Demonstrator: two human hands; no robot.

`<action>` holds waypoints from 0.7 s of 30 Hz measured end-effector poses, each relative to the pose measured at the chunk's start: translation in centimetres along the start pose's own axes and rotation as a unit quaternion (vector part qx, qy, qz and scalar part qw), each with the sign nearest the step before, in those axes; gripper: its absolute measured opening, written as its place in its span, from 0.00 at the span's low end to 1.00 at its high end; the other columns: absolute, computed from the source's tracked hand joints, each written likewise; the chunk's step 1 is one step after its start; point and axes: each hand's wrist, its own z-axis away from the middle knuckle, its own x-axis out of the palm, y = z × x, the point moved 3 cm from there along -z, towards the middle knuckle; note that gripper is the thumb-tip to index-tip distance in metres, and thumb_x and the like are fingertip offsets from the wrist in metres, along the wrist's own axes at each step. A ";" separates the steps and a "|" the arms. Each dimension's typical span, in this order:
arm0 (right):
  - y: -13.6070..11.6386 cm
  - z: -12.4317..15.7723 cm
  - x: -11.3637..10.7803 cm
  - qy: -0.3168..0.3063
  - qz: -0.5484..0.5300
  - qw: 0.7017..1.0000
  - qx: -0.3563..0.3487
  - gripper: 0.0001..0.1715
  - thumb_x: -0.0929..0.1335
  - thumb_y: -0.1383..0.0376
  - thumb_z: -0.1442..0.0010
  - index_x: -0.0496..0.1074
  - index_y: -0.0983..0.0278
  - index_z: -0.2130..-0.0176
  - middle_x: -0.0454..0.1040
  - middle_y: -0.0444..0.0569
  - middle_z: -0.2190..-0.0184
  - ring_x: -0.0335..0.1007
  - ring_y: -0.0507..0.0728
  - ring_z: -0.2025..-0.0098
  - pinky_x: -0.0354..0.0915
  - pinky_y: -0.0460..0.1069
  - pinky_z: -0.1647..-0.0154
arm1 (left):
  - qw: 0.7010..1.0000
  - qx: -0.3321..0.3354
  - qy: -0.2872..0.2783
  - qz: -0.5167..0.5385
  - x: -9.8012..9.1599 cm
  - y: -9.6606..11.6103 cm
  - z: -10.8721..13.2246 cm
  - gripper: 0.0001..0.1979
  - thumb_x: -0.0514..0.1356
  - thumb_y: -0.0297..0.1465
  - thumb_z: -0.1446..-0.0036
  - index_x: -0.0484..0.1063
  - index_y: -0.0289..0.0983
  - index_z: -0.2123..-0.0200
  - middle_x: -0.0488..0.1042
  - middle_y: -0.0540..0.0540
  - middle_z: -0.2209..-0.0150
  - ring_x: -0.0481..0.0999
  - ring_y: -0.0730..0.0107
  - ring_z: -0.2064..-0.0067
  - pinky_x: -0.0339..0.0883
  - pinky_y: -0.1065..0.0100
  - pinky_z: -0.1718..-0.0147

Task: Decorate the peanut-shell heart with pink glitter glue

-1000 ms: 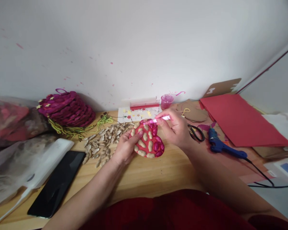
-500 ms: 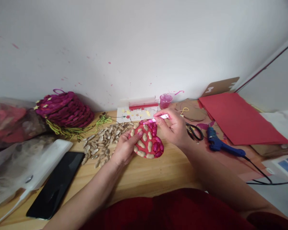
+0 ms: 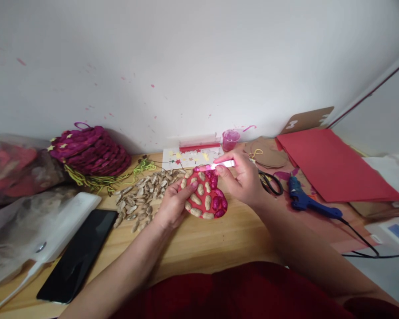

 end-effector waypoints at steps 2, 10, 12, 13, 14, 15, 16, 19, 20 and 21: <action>-0.2 0.0 -0.1 0.004 0.015 1.000 -0.009 0.00 0.69 0.64 0.30 0.72 0.57 0.58 0.82 0.46 0.64 0.78 0.59 0.61 0.68 0.58 0.53 | 1.000 -0.004 0.002 0.003 0.0 0.1 0.0 0.19 0.81 0.35 0.56 0.82 0.33 0.65 0.85 0.40 0.70 0.83 0.63 0.74 0.77 0.66 0.71; -0.4 0.0 0.1 -0.008 0.037 0.998 -0.048 0.04 0.68 0.65 0.29 0.74 0.57 0.57 0.83 0.46 0.62 0.78 0.60 0.58 0.65 0.58 0.52 | 1.000 -0.005 -0.009 0.005 0.3 0.2 0.2 0.19 0.81 0.36 0.57 0.81 0.34 0.65 0.85 0.42 0.71 0.82 0.64 0.74 0.78 0.66 0.71; -0.4 0.0 0.1 -0.014 0.048 0.998 -0.048 0.04 0.68 0.65 0.29 0.74 0.57 0.57 0.83 0.46 0.62 0.78 0.60 0.58 0.65 0.58 0.53 | 1.000 -0.006 -0.008 0.004 0.2 0.1 0.1 0.19 0.81 0.35 0.57 0.81 0.34 0.65 0.84 0.42 0.71 0.83 0.64 0.74 0.78 0.66 0.70; -0.4 0.1 0.1 -0.017 0.056 0.997 -0.050 0.04 0.68 0.65 0.29 0.74 0.57 0.58 0.83 0.45 0.63 0.78 0.60 0.59 0.65 0.58 0.52 | 1.000 -0.006 -0.006 0.002 0.2 0.1 0.1 0.19 0.81 0.35 0.57 0.81 0.34 0.65 0.84 0.42 0.71 0.83 0.64 0.74 0.78 0.66 0.70; -0.4 0.0 0.1 -0.018 0.063 0.996 -0.054 0.03 0.68 0.65 0.30 0.74 0.57 0.58 0.83 0.45 0.63 0.78 0.59 0.59 0.64 0.58 0.52 | 1.000 -0.006 -0.003 0.001 0.1 0.1 0.1 0.19 0.81 0.36 0.57 0.81 0.34 0.65 0.84 0.42 0.71 0.83 0.64 0.74 0.78 0.66 0.70; -0.3 0.0 0.1 -0.020 0.069 0.996 -0.059 0.03 0.68 0.65 0.30 0.74 0.57 0.58 0.83 0.45 0.63 0.78 0.59 0.59 0.64 0.58 0.52 | 1.000 -0.006 0.001 0.000 0.1 0.1 0.1 0.20 0.81 0.36 0.57 0.81 0.34 0.65 0.84 0.42 0.71 0.82 0.64 0.74 0.78 0.66 0.70; -0.3 0.0 0.0 -0.020 0.074 0.995 -0.064 0.03 0.69 0.65 0.30 0.74 0.57 0.58 0.83 0.45 0.63 0.78 0.59 0.59 0.64 0.58 0.51 | 1.000 -0.005 0.005 0.001 0.1 0.2 0.1 0.20 0.81 0.36 0.58 0.81 0.34 0.64 0.84 0.42 0.71 0.82 0.64 0.75 0.78 0.66 0.71; -0.2 -0.2 -0.2 -0.015 0.080 0.994 -0.068 0.04 0.69 0.66 0.29 0.74 0.57 0.59 0.83 0.45 0.64 0.78 0.59 0.59 0.64 0.57 0.51 | 1.000 -0.001 0.010 0.005 0.0 0.3 0.1 0.20 0.82 0.37 0.59 0.81 0.34 0.66 0.84 0.43 0.72 0.81 0.65 0.76 0.77 0.67 0.72; -0.2 -0.2 -0.2 -0.011 0.074 0.995 -0.066 0.04 0.69 0.66 0.29 0.74 0.57 0.59 0.83 0.45 0.64 0.77 0.59 0.59 0.64 0.57 0.52 | 1.000 -0.001 0.009 0.006 0.0 0.3 0.1 0.20 0.82 0.37 0.59 0.81 0.34 0.66 0.84 0.43 0.72 0.81 0.65 0.76 0.77 0.67 0.72; -0.3 -0.2 -0.2 -0.008 0.065 0.996 -0.063 0.04 0.69 0.66 0.29 0.74 0.57 0.59 0.83 0.45 0.64 0.77 0.59 0.59 0.64 0.57 0.53 | 1.000 -0.001 0.007 0.006 0.0 0.4 0.1 0.20 0.82 0.37 0.59 0.81 0.34 0.66 0.83 0.43 0.73 0.81 0.65 0.76 0.77 0.67 0.73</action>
